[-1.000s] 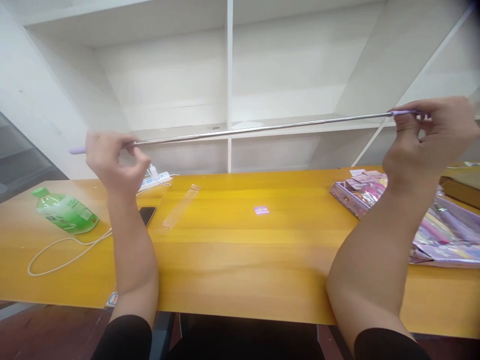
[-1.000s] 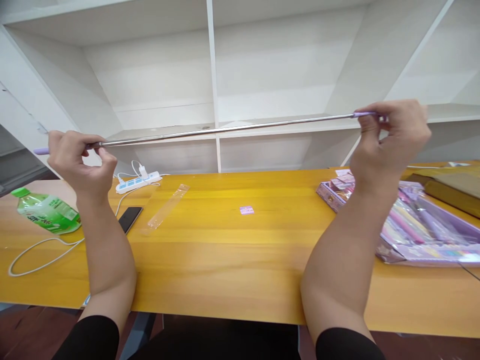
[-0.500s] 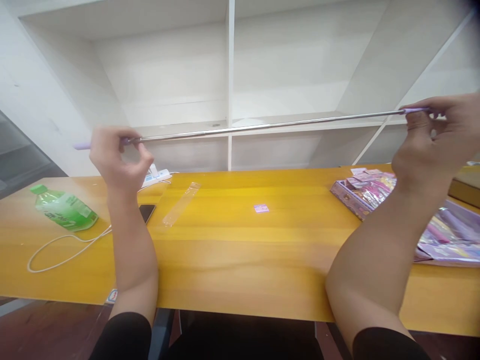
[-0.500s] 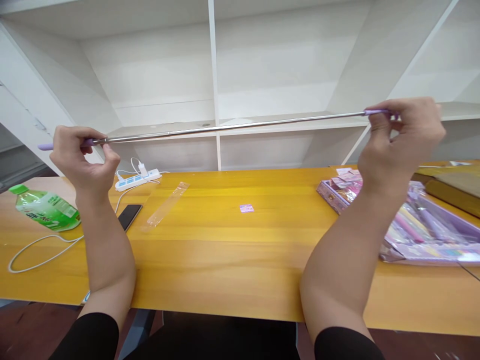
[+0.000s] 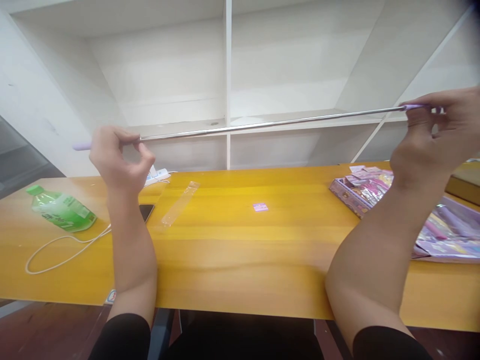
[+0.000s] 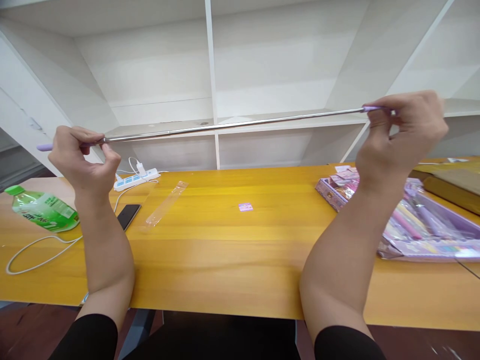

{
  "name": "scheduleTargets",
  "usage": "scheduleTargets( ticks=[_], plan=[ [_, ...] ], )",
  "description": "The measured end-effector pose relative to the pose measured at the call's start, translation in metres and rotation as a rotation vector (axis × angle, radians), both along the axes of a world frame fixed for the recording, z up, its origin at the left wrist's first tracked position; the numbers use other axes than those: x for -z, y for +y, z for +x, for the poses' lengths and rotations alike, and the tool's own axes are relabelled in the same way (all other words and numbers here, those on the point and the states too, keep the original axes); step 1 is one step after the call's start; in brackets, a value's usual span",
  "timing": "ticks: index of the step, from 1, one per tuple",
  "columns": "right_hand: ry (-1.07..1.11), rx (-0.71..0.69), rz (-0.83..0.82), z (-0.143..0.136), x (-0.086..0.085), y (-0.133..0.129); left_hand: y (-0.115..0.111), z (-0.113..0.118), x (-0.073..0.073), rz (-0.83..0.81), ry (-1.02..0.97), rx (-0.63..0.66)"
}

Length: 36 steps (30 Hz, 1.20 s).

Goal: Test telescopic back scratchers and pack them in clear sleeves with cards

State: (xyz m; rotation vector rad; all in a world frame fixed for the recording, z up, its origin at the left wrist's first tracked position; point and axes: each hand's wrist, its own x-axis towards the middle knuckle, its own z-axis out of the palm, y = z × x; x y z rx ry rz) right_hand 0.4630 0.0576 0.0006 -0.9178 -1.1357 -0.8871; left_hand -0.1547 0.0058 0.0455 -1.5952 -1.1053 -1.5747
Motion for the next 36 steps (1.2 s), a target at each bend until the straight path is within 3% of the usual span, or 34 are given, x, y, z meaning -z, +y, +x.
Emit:
scheduleTargets(
  ticks=[3, 6, 9, 11, 18, 23, 30, 33, 36],
  plan=[
    [-0.018, -0.021, 0.055, -0.023, -0.009, 0.0, 0.004, 0.02, 0.008, 0.061, 0.022, 0.082],
    [-0.148, -0.15, 0.047, -0.072, -0.017, -0.014, 0.003, 0.057, 0.021, 0.112, 0.053, 0.172],
    [-0.241, -0.23, 0.033, -0.12, -0.022, -0.033, -0.001, 0.086, 0.031, 0.069, -0.01, 0.127],
    [-0.255, -0.231, 0.045, -0.138, -0.025, -0.043, -0.003, 0.092, 0.033, 0.049, -0.057, 0.093],
    [-0.351, -0.243, 0.102, -0.137, -0.033, -0.059, -0.013, 0.076, 0.026, 0.029, -0.086, 0.107],
    [-0.357, -0.227, 0.099, -0.139, -0.036, -0.066, -0.013, 0.077, 0.028, -0.019, -0.095, 0.1],
    [-0.339, -0.198, 0.08, -0.135, -0.038, -0.07, -0.014, 0.074, 0.025, 0.036, -0.066, 0.102],
    [-0.363, -0.219, 0.074, -0.144, -0.037, -0.072, -0.017, 0.085, 0.026, 0.082, -0.003, 0.138],
    [-0.431, -0.319, 0.022, -0.171, -0.033, -0.08, -0.019, 0.107, 0.034, 0.149, 0.11, 0.197]
  ],
)
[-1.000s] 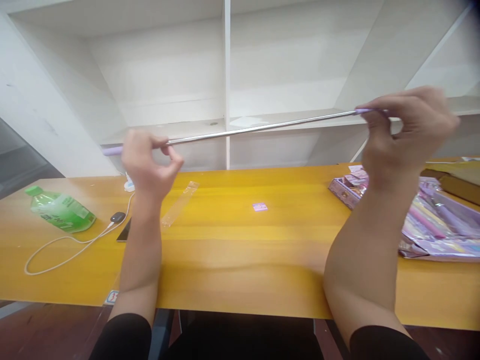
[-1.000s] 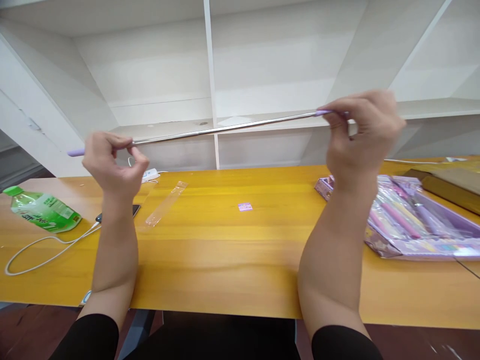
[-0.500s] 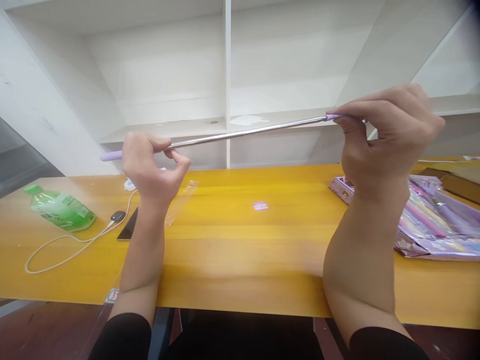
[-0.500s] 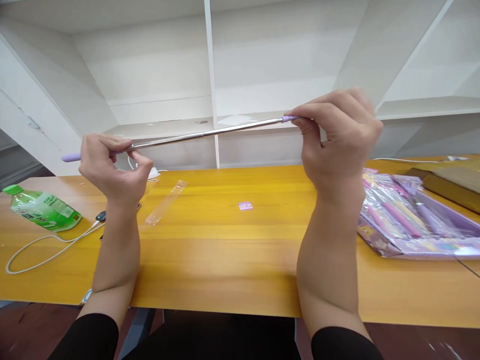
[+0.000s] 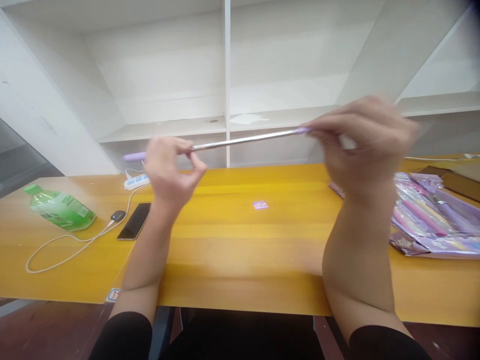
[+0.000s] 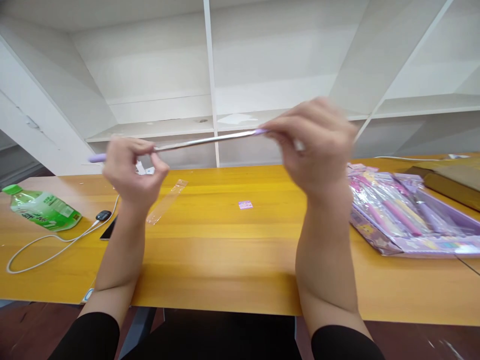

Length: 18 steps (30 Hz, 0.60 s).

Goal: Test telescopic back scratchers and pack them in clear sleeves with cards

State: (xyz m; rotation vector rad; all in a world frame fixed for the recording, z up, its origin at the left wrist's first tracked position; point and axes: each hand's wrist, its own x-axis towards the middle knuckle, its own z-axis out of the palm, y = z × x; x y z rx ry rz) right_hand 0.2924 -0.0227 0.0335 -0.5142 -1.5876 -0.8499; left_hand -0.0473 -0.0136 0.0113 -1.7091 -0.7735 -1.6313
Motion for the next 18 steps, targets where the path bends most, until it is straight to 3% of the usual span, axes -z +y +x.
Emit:
scheduleTargets(
  ticks=[5, 9, 12, 18],
  plan=[
    [0.001, 0.136, -0.174, -0.038, 0.004, -0.021, 0.001, 0.018, 0.007, -0.053, -0.07, 0.026],
    [-0.027, 0.116, -0.117, -0.035, 0.002, -0.026, 0.001, 0.014, 0.004, -0.007, -0.025, 0.1],
    [-0.04, 0.05, -0.048, -0.03, 0.001, -0.024, 0.0, 0.015, 0.005, -0.03, -0.023, 0.068],
    [-0.052, 0.046, -0.086, -0.028, 0.001, -0.025, 0.0, 0.018, 0.008, -0.073, -0.042, 0.039]
  ],
)
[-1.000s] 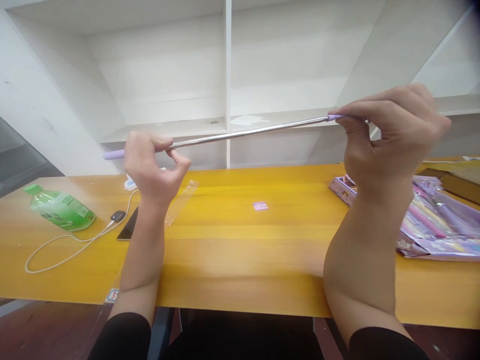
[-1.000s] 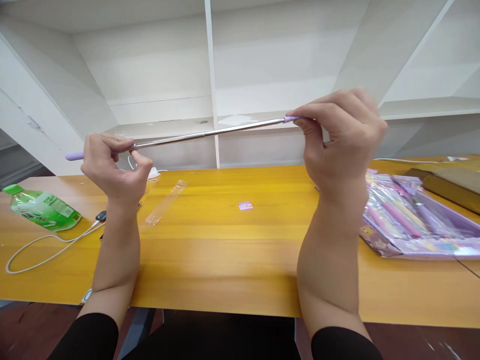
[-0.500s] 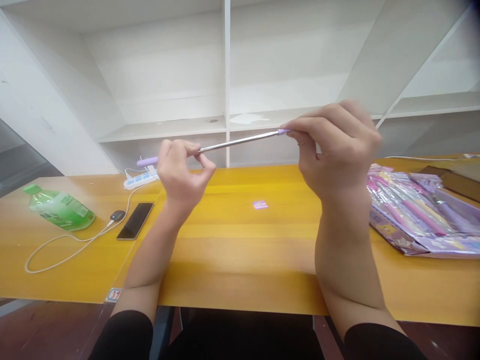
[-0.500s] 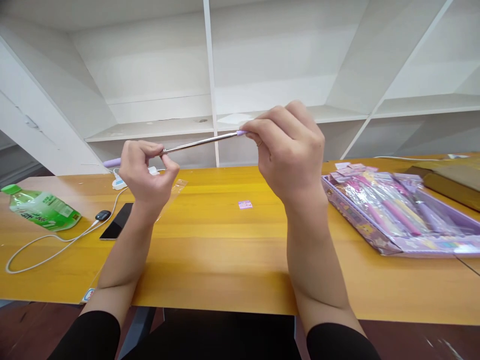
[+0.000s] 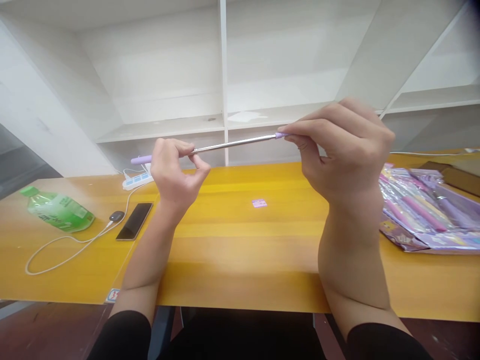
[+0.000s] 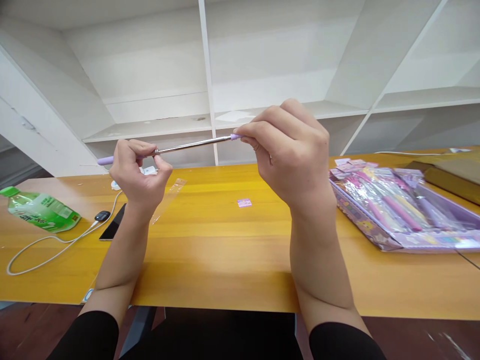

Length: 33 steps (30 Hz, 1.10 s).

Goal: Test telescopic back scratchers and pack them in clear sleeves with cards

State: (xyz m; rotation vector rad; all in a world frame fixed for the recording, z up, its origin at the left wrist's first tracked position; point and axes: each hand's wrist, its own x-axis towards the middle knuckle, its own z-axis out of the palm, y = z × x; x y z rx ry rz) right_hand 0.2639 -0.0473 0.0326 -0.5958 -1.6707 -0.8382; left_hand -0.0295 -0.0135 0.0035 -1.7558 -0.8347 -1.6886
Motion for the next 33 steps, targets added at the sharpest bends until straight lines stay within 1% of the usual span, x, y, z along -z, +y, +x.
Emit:
scheduleTargets(
  ticks=[3, 6, 8, 11, 13, 16, 18, 20, 22, 26, 29, 33],
  plan=[
    [-0.026, 0.028, 0.009, 0.0, 0.0, -0.001, -0.001, -0.001, -0.003, 0.067, 0.033, 0.025],
    [-0.009, 0.039, 0.011, 0.003, -0.001, 0.0, -0.002, -0.001, -0.004, 0.095, 0.045, -0.011],
    [0.002, 0.045, 0.002, 0.006, -0.002, 0.001, -0.001, 0.0, -0.003, 0.06, 0.027, -0.041],
    [-0.002, 0.021, 0.004, 0.003, -0.001, 0.002, -0.001, 0.005, 0.003, -0.05, -0.008, -0.057],
    [-0.045, 0.004, -0.04, -0.008, 0.003, 0.003, -0.002, 0.012, 0.008, -0.063, 0.032, -0.005],
    [-0.12, 0.007, -0.119, -0.035, 0.014, 0.004, -0.006, 0.024, 0.015, 0.006, 0.132, 0.115],
    [-0.13, 0.002, -0.119, -0.05, 0.021, 0.005, -0.008, 0.029, 0.016, 0.053, 0.166, 0.156],
    [-0.126, -0.026, -0.117, -0.058, 0.025, 0.006, -0.008, 0.029, 0.014, 0.077, 0.189, 0.157],
    [-0.133, -0.056, -0.131, -0.06, 0.027, 0.008, -0.008, 0.024, 0.01, 0.082, 0.218, 0.135],
    [-0.155, -0.068, -0.14, -0.061, 0.03, 0.012, -0.008, 0.014, 0.003, 0.035, 0.252, 0.093],
    [-0.165, -0.079, -0.158, -0.063, 0.032, 0.016, -0.007, 0.01, 0.001, 0.009, 0.25, 0.08],
    [-0.17, -0.079, -0.215, -0.063, 0.031, 0.017, -0.006, 0.012, 0.002, 0.005, 0.251, 0.08]
  ],
)
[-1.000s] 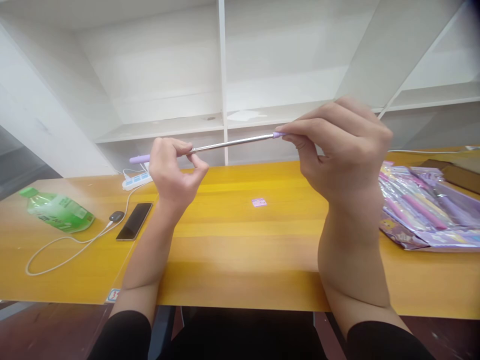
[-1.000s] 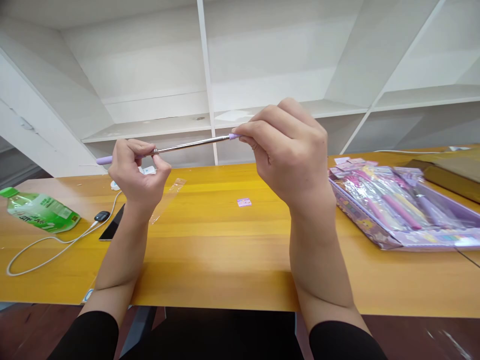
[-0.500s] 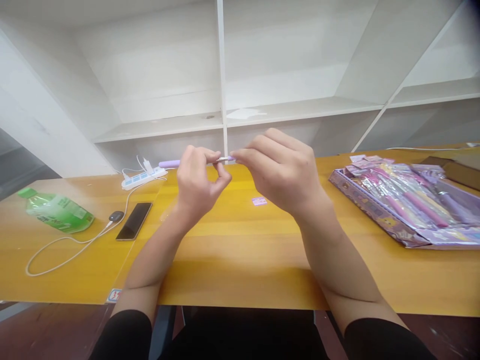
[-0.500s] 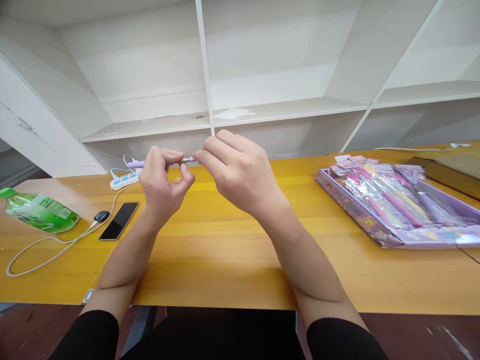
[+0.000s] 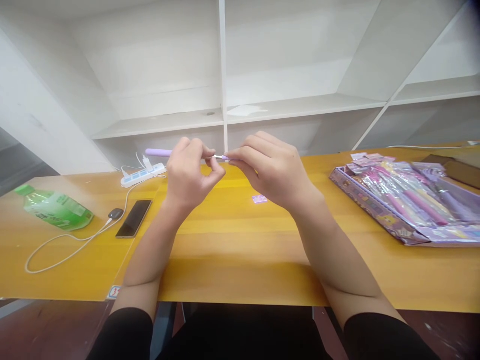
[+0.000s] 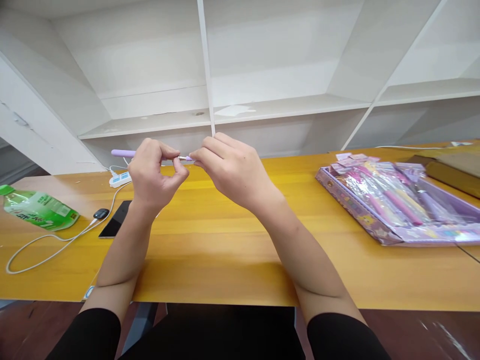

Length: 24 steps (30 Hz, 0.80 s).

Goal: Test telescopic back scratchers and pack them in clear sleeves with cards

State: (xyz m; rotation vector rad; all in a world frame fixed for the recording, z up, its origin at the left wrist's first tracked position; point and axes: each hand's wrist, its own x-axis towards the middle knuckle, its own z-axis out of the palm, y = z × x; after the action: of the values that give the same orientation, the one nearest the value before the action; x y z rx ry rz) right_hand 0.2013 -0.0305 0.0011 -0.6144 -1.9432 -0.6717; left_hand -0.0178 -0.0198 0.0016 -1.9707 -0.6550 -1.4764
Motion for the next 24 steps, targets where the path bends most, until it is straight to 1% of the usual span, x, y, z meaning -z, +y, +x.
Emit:
scheduleTargets(
  ticks=[5, 17, 21, 24],
  plan=[
    [-0.001, -0.009, -0.085, 0.005, -0.003, 0.0, 0.002, 0.002, 0.001, -0.014, 0.018, 0.01],
    [-0.05, 0.019, -0.182, 0.007, -0.003, 0.001, 0.009, 0.004, 0.005, -0.021, 0.073, -0.007],
    [-0.062, 0.027, -0.186, 0.006, -0.001, 0.003, 0.009, -0.001, 0.004, -0.081, 0.107, -0.021],
    [-0.067, 0.018, -0.215, 0.005, 0.001, 0.005, 0.008, -0.007, -0.001, -0.147, 0.143, -0.023]
  ],
)
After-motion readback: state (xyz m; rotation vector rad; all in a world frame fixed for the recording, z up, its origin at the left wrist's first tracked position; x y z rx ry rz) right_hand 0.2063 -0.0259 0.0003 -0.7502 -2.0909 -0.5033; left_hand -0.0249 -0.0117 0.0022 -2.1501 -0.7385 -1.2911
